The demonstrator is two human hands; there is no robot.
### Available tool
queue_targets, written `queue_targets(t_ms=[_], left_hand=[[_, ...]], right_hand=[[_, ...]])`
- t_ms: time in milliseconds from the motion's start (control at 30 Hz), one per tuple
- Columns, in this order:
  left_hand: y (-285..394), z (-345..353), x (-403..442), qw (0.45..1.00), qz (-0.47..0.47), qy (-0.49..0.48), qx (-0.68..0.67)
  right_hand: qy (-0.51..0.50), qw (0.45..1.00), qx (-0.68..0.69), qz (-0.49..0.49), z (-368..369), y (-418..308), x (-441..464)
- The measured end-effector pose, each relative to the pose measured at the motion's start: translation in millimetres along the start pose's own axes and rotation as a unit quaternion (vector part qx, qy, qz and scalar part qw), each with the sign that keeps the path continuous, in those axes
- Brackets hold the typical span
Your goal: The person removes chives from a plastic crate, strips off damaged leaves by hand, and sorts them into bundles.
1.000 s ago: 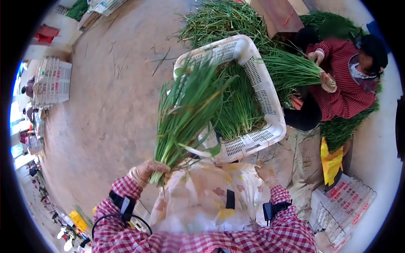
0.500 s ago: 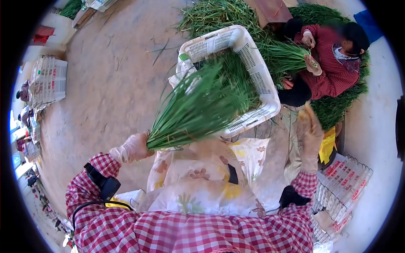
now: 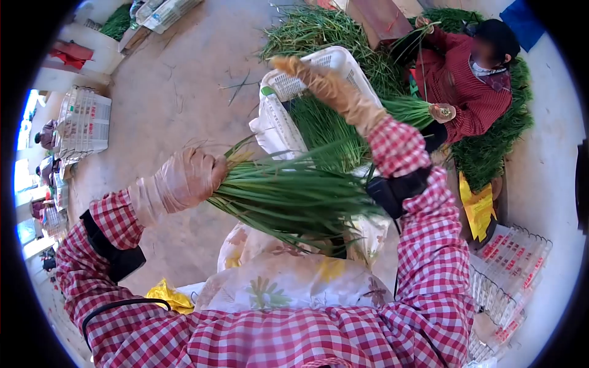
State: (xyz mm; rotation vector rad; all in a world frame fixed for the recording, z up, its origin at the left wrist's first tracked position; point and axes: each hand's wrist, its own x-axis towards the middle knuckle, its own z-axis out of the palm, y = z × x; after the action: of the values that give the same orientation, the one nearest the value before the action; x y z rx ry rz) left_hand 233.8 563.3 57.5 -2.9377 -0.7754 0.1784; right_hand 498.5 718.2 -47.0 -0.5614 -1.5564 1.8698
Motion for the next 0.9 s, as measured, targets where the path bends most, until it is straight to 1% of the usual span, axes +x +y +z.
queue_targets(t_ms=[33,67,100,133,167,200,233,333,467,500,600,667,700,733,767,833,867,900], left_hand=[[-1.1,-6.6,3.9,0.999,0.016,0.015,0.033],[-4.7,-14.0,8.4,0.997,0.032,0.027,0.066],[-8.4,-17.9,8.9,0.993,0.049,0.039,0.1],[-12.9,-19.2,7.7,0.99,0.055,0.056,0.115],[-19.6,-22.1,7.0,0.987,0.061,0.074,0.131],[-31.1,-28.6,6.5,0.983,0.067,0.09,0.148],[-42.8,-36.8,7.0,0.983,0.066,0.077,0.154],[-67.9,-45.2,0.9,0.981,0.05,0.089,0.163],[-87.3,-26.0,-14.3,0.988,0.015,0.074,0.136],[-88.6,-23.3,-14.6,0.992,-0.004,0.035,0.12],[-101.3,-4.2,-13.6,0.983,0.024,0.13,0.129],[-114.1,1.6,-9.9,0.981,0.044,0.15,0.115],[-119.9,5.6,-8.1,0.977,0.055,0.168,0.115],[-126.0,10.6,-6.6,0.973,0.065,0.187,0.115],[-129.5,17.8,-11.6,0.984,0.036,0.145,0.097],[-126.4,27.6,-14.5,0.98,-0.068,0.169,0.074],[-125.1,34.9,-16.0,0.974,-0.121,0.18,0.06],[-126.7,52.6,-18.7,0.966,-0.178,0.171,0.08]], right_hand=[[-0.024,0.996,0.069,0.049,4.2,26.3,2.2],[-0.074,0.977,0.165,0.11,12.2,48.3,1.0],[-0.081,0.94,0.274,0.185,33.4,57.6,-13.4],[-0.088,0.886,0.375,0.26,56.3,66.6,-30.1],[-0.081,0.858,0.409,0.3,74.5,72.8,-45.9],[-0.074,0.849,0.411,0.324,87.2,73.9,-62.4],[-0.069,0.841,0.411,0.345,97.6,69.6,-77.2],[-0.06,0.863,0.357,0.352,113.8,35.3,-111.4],[-0.053,0.899,0.277,0.335,129.1,-40.1,-134.4],[-0.052,0.904,0.264,0.332,135.8,-57.2,-135.7],[-0.047,0.912,0.24,0.329,156.2,-81.2,-137.3],[-0.049,0.91,0.251,0.326,168.9,-71.7,-136.0],[-0.062,0.905,0.287,0.308,175.6,-60.6,-131.8],[-0.051,0.909,0.285,0.298,181.2,-58.7,-129.8],[-0.04,0.914,0.282,0.289,187.3,-61.8,-125.8],[0.002,0.915,0.289,0.281,195.3,-74.9,-116.7],[0.017,0.918,0.264,0.294,194.7,-71.4,-114.5],[0.032,0.92,0.24,0.308,192.4,-66.7,-115.5]])
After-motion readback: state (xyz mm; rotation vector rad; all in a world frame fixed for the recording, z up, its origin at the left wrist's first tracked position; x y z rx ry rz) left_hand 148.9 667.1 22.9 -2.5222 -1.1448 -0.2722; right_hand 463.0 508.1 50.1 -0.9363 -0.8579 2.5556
